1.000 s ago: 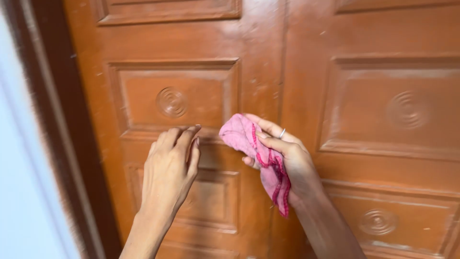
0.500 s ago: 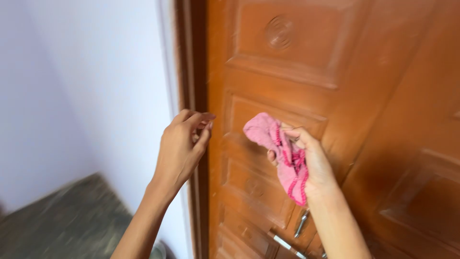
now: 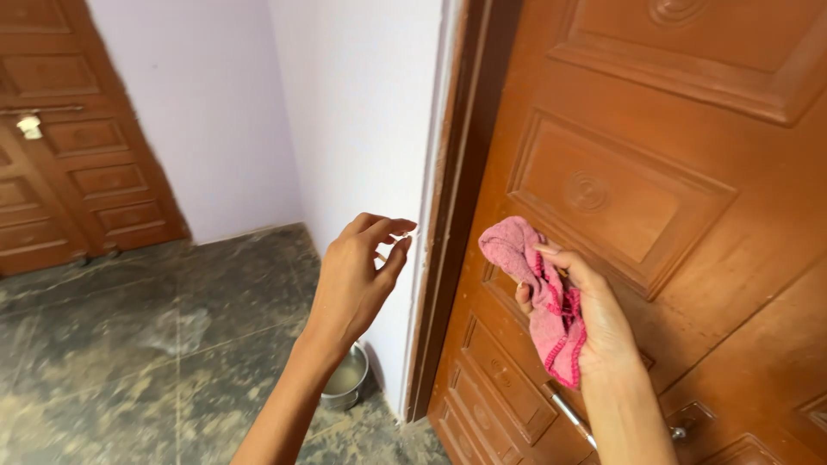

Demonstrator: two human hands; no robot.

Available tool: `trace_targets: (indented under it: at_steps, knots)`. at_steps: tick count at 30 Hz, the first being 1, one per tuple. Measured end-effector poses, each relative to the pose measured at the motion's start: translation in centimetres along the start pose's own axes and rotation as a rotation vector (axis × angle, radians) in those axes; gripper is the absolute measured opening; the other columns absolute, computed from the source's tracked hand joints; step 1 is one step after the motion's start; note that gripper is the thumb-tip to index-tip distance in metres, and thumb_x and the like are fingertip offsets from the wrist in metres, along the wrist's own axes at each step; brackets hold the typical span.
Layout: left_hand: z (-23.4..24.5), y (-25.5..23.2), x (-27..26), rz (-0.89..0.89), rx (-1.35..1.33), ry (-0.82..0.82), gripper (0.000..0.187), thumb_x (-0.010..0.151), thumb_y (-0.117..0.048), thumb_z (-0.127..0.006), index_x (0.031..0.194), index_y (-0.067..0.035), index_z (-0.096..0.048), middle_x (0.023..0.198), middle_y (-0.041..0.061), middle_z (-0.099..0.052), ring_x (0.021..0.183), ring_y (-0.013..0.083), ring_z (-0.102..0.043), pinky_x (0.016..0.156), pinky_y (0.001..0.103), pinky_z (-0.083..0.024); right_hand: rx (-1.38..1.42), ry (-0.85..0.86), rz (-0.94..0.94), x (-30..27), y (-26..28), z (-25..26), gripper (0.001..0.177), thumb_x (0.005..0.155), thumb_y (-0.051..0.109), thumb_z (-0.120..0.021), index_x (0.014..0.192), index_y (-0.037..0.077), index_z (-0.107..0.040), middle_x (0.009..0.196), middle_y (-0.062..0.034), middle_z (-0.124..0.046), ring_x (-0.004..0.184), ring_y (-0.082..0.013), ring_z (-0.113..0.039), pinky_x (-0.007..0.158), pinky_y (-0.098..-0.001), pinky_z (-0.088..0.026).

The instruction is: The person wipes a brown wooden door with a pink cloth, then dips the cloth into a metal bucket of water, wrings it out, and applies liquid from a plastic bottle onto the cloth. They resume wiping the door surface in circular motions.

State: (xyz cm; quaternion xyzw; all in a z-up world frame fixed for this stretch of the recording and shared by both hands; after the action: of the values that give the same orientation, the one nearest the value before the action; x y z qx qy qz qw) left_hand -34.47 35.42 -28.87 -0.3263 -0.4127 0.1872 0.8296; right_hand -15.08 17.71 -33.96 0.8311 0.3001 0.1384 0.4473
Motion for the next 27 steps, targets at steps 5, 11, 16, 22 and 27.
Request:
trace_targets:
  at_steps: [5, 11, 16, 22, 27]
  knots:
    - [1.7, 2.6, -2.3, 0.017, 0.016, -0.050, 0.026, 0.096, -0.020, -0.061, 0.115, -0.011, -0.076, 0.110, 0.009, -0.072, 0.095, 0.0206, -0.073, 0.080, 0.036, -0.059, 0.040, -0.048, -0.120, -0.5, -2.7, -1.4, 0.032, 0.083, 0.013, -0.073, 0.113, 0.007, -0.068, 0.103, -0.0026, -0.073, 0.083, -0.0130, -0.068, 0.064, -0.0287, -0.055]
    - [4.4, 5.7, -3.7, 0.135, 0.055, -0.082, 0.026, 0.096, -0.022, -0.061, 0.113, -0.012, -0.078, 0.108, 0.007, -0.073, 0.094, 0.0204, -0.071, 0.078, 0.036, -0.057, -0.018, 0.012, -0.135, 0.0, -5.3, -4.3, 0.030, 0.082, 0.014, -0.075, 0.111, 0.008, -0.071, 0.102, -0.0029, -0.072, 0.081, -0.0140, -0.064, 0.062, -0.0285, -0.055]
    - [7.6, 9.0, -3.6, 0.145, 0.068, -0.106, 0.026, 0.096, -0.022, -0.061, 0.114, -0.012, -0.077, 0.109, 0.007, -0.072, 0.095, 0.0189, -0.069, 0.071, 0.035, -0.056, 0.026, 0.038, -0.198, 1.2, -8.3, -8.6, 0.028, 0.083, 0.013, -0.075, 0.110, 0.009, -0.070, 0.101, -0.0009, -0.071, 0.085, -0.0120, -0.066, 0.064, -0.0263, -0.055]
    - [12.4, 13.7, -2.8, 0.041, 0.205, -0.143, 0.025, 0.096, -0.021, -0.063, 0.114, -0.010, -0.077, 0.105, 0.006, -0.073, 0.104, 0.0240, -0.062, 0.088, 0.040, -0.050, 0.102, 0.125, -0.227, 3.2, -14.0, -14.0, 0.027, 0.083, 0.011, -0.074, 0.109, 0.008, -0.069, 0.099, -0.0025, -0.071, 0.082, -0.0142, -0.067, 0.066, -0.0275, -0.058]
    - [16.1, 17.7, -1.1, 0.078, 0.188, -0.107, 0.026, 0.096, -0.021, -0.062, 0.115, -0.010, -0.076, 0.108, 0.005, -0.073, 0.105, 0.0234, -0.062, 0.088, 0.040, -0.050, 0.083, 0.000, -0.271, 4.4, -17.9, -18.1, 0.029, 0.083, 0.011, -0.074, 0.111, 0.003, -0.069, 0.100, -0.0075, -0.071, 0.081, -0.0152, -0.066, 0.063, -0.0274, -0.057]
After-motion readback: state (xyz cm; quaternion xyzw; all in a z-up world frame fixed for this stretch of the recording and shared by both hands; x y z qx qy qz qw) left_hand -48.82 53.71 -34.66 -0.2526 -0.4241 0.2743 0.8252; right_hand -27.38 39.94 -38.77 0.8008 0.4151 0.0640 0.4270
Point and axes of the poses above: each hand's wrist, its own x-axis towards the middle knuckle, its own z-axis out of the back of the hand, y = z × x, the point moved 5 cm from there along x, towards the middle knuckle
